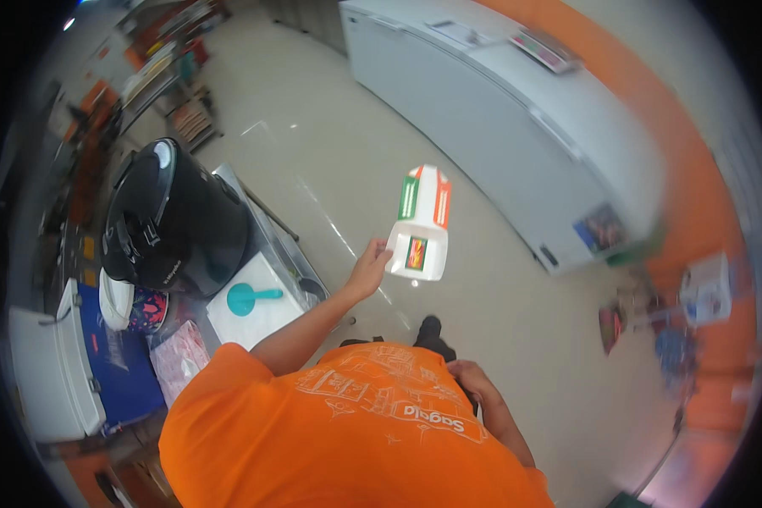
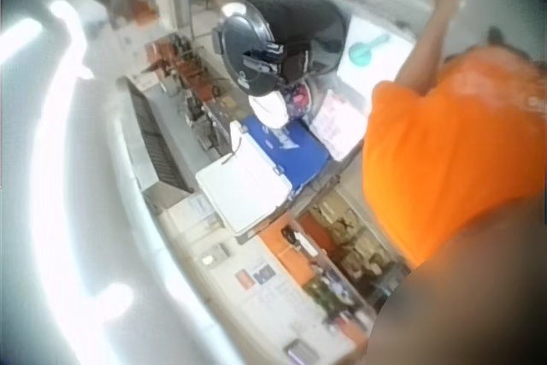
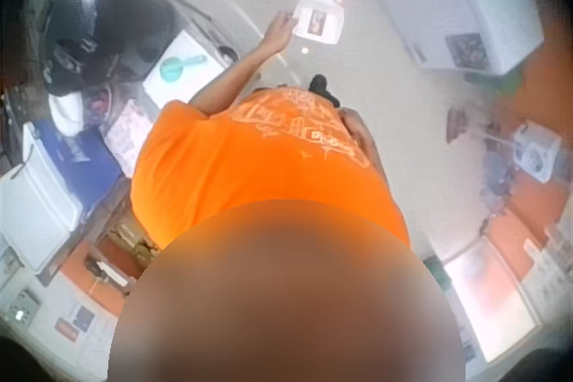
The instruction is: The person folds flat cardboard food boxes into their three-dimensional shape at a counter. They then walk to a deep fryer, use tongs to transfer fried food into a box, and return to the counter to continue folding more boxes.
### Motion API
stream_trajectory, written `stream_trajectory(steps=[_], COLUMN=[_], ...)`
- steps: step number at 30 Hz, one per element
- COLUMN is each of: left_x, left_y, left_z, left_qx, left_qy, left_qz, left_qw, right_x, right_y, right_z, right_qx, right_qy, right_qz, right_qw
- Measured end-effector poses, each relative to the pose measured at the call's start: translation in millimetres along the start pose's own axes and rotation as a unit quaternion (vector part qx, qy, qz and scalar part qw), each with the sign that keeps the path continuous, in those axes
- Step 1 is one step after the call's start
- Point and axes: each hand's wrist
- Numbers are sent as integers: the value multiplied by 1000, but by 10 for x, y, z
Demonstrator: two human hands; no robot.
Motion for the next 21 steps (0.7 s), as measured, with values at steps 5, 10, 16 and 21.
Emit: stream_trajectory(steps=[5,10,16,21], left_x=[-698,-1685,-3194,-4196], left_y=[470,1131,2125,3188], left_z=[-272,14,-173,-419], left_qx=[37,85,138,148], left_qy=[42,49,43,6], left_qz=[-124,-288,-372,-425], left_qw=[991,953,917,893], right_x=[-379,-1031,-2506,-3984], right_y=[369,567,471,-158], right_z=[1811,3510,5324,6959], right_qx=[121,264,421,747], right_qy=[-81,-9,34,-34], right_qz=[126,236,289,444], right_qw=[981,935,859,493])
Point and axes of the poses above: each hand's wrist, its own x-axis away from the middle knuckle, its own y-axis out of the back of the hand, z = x × y, and after that the axes turned 8 degrees about x, right-handed
